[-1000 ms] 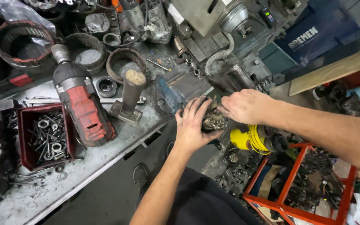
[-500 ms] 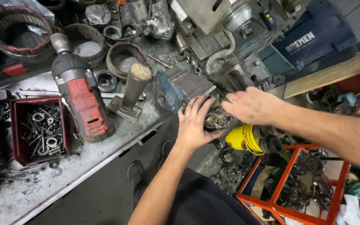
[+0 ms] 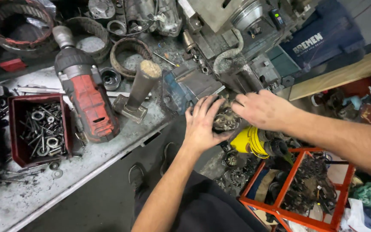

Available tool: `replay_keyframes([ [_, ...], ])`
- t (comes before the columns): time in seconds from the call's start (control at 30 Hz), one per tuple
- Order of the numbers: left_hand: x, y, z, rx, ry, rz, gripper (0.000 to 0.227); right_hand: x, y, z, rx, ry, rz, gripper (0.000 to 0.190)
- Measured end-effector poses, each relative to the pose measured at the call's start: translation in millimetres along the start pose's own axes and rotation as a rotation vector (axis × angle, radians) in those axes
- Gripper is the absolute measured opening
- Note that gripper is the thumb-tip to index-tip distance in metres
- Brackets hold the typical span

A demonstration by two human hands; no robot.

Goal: The person cleans a small metal gear using a wire brush. They repeatedly scrub the gear's teeth and surfaces, rotating it to access different areas, and occasionally inspect it by hand.

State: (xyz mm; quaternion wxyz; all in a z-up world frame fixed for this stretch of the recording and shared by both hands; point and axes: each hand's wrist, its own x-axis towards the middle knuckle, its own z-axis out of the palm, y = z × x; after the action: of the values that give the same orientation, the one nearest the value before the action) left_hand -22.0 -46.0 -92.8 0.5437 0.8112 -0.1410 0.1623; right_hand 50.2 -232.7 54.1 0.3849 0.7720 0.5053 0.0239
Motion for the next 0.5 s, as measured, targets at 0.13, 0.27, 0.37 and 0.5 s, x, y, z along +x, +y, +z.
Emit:
replay_keyframes([
  [0.13, -1, 0, -5, 0.013, -0.013, 0.016, 0.105, 4, -4, 25, 0.044, 0.064, 0.046, 0.023],
  [0.27, 1, 4, -6, 0.017, -0.027, 0.007, 0.106, 16, 3, 23, 0.238, -0.265, 0.117, 0.028],
  [0.37, -1, 3, -9, 0.015, -0.038, 0.0, 0.105, 32, -1, -16, 0.55, -0.503, 0.373, 0.04],
  [0.5, 1, -2, -3, -0.01, -0.037, -0.002, 0.104, -1, 4, -13, 0.174, -0.014, 0.051, 0.025],
])
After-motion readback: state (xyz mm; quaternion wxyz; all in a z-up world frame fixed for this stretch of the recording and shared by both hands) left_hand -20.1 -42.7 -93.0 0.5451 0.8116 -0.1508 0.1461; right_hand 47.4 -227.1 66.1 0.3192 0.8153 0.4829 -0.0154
